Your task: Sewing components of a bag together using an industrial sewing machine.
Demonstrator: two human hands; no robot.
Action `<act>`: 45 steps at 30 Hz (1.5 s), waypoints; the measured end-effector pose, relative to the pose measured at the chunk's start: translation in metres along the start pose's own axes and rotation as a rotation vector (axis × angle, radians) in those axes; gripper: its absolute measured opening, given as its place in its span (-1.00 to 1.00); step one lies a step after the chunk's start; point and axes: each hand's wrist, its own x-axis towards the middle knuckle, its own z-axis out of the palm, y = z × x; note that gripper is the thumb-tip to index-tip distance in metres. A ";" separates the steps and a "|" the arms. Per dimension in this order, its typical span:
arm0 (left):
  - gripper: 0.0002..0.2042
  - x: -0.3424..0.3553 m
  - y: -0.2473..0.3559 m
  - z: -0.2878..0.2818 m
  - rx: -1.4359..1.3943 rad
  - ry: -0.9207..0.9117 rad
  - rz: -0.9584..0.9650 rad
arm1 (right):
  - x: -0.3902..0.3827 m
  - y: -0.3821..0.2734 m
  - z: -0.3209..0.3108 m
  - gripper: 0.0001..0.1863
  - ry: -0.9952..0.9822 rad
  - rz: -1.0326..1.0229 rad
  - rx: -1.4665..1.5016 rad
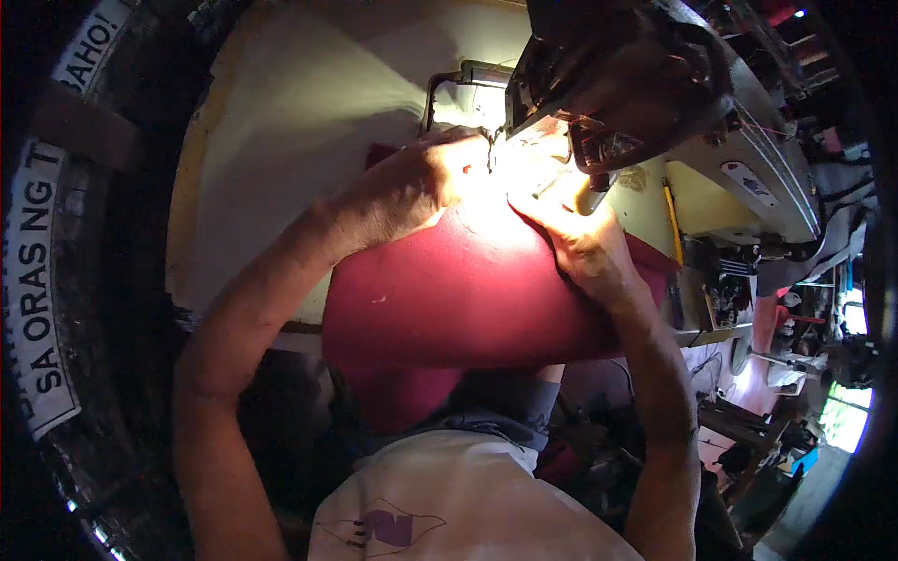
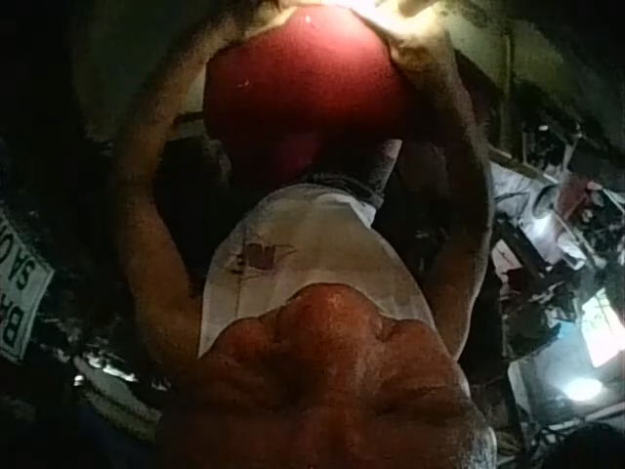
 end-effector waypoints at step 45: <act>-0.91 -0.001 -0.017 -0.016 -0.075 0.103 -0.034 | 0.011 -0.003 0.019 -0.77 0.129 0.010 -0.199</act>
